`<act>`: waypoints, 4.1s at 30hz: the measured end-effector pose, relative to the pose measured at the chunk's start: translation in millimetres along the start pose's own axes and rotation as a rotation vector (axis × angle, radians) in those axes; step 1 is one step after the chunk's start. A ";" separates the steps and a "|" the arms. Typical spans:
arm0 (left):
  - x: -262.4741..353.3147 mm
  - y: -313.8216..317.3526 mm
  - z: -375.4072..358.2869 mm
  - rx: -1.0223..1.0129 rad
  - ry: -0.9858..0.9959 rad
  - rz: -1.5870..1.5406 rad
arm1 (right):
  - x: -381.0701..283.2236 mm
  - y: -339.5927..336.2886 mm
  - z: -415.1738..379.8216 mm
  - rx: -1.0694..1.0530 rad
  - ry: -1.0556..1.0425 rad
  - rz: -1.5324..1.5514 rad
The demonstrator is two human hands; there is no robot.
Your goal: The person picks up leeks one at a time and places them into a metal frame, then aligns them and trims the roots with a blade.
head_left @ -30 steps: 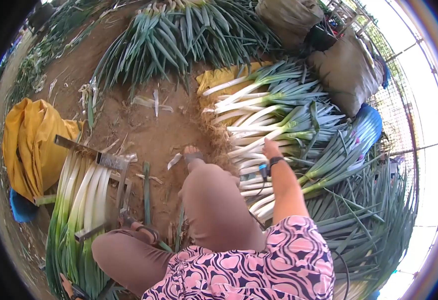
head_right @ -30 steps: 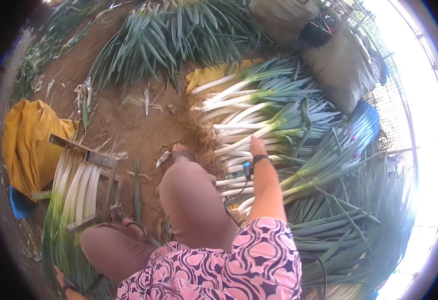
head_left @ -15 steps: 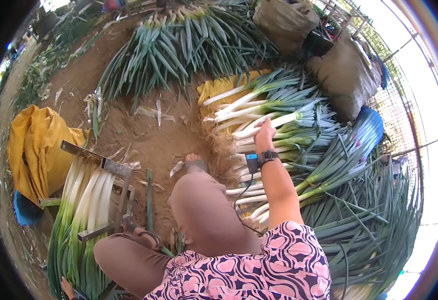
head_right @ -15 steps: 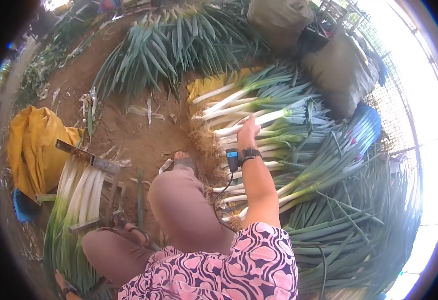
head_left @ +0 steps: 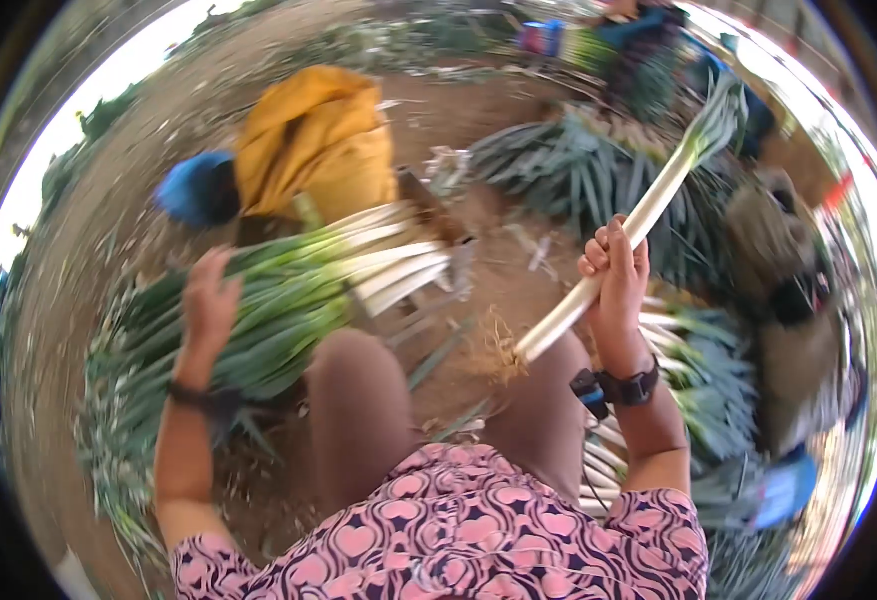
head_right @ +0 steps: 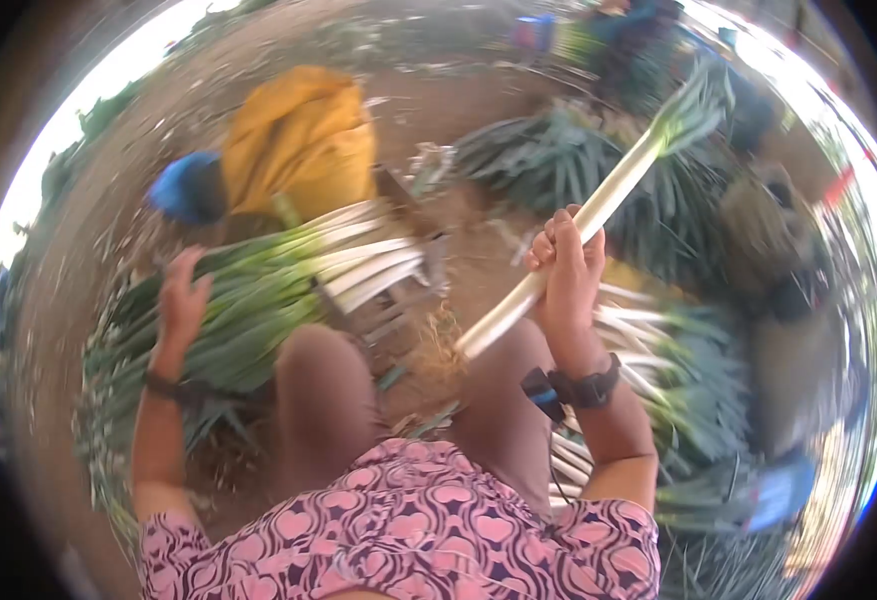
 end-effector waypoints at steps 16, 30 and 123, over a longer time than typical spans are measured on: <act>1.6 -67.5 80.9 0.361 0.458 0.721 | 175.1 254.4 -0.9 -1.451 -0.391 -0.920; -71.1 121.5 48.9 -0.556 0.075 0.507 | 365.4 136.6 55.2 -0.808 -0.580 -1.343; -1.8 120.3 -7.2 -0.513 -0.006 0.263 | -2.3 -301.2 -42.0 0.804 0.050 -0.048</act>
Point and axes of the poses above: each hand's wrist, its own z-axis towards the middle knuckle, its own y-axis out of the palm, x = y × z, the point moved 5 cm from there along z, towards the middle knuckle, and after that the axes turned 3 degrees about -z, right-handed, at the moved point
